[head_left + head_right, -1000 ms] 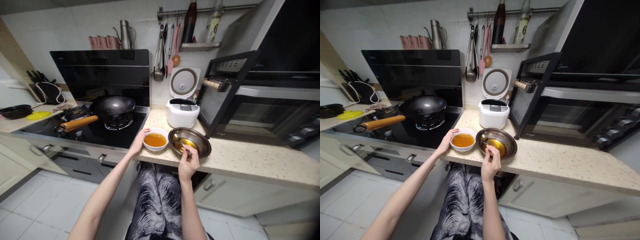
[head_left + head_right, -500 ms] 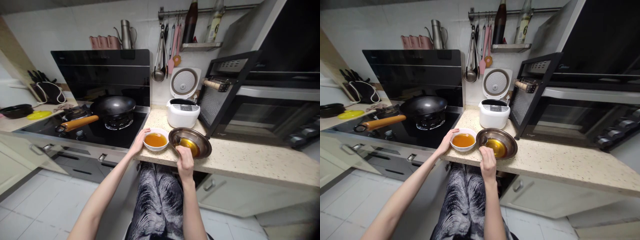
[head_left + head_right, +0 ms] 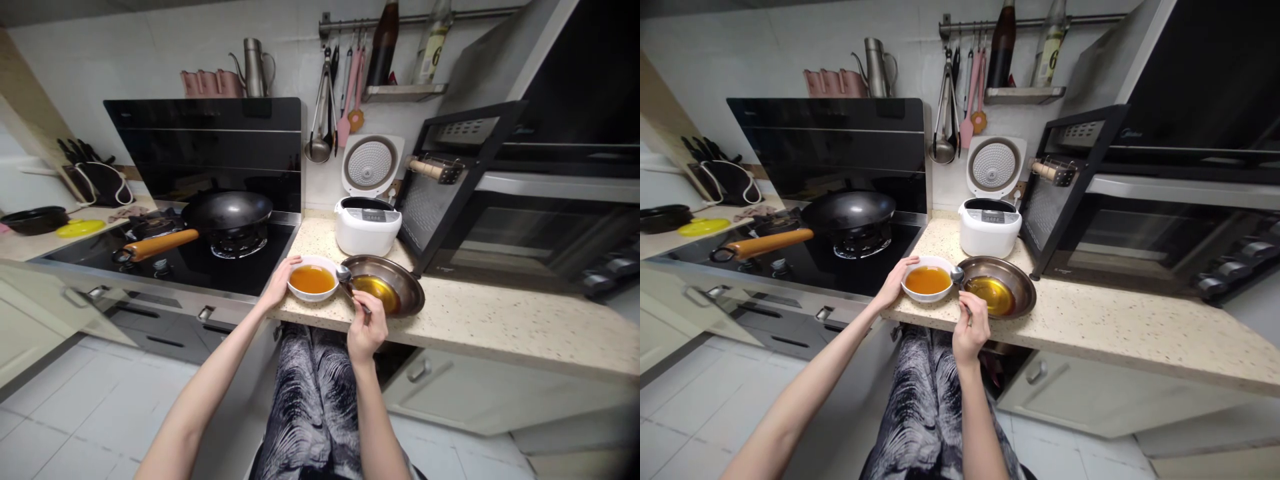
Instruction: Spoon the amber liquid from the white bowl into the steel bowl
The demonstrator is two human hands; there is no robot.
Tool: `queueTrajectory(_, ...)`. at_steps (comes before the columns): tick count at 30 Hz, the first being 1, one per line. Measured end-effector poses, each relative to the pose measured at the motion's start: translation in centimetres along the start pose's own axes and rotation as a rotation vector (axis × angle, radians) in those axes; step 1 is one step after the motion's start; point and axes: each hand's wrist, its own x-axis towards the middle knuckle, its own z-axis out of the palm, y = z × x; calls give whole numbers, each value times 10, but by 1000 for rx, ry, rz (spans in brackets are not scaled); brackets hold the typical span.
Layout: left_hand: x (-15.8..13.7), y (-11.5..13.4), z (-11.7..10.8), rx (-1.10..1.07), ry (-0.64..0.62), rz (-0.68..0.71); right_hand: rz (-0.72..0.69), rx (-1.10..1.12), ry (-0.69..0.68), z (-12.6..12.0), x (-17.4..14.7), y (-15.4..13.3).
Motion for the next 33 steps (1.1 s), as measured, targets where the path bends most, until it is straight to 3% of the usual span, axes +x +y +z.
queueTrajectory(6,0,-2,1,-16,9,0,16,89,-158,18,-9,-6)
queueTrajectory(14,-1,4,1,-19,10,-11,76,57,-211,30,-13,-5)
queueTrajectory(25,-1,2,1,-27,5,3,177,89,-215,34,-18,-4)
queueTrajectory(33,0,0,1,-31,5,8,407,168,-119,33,-24,-3)
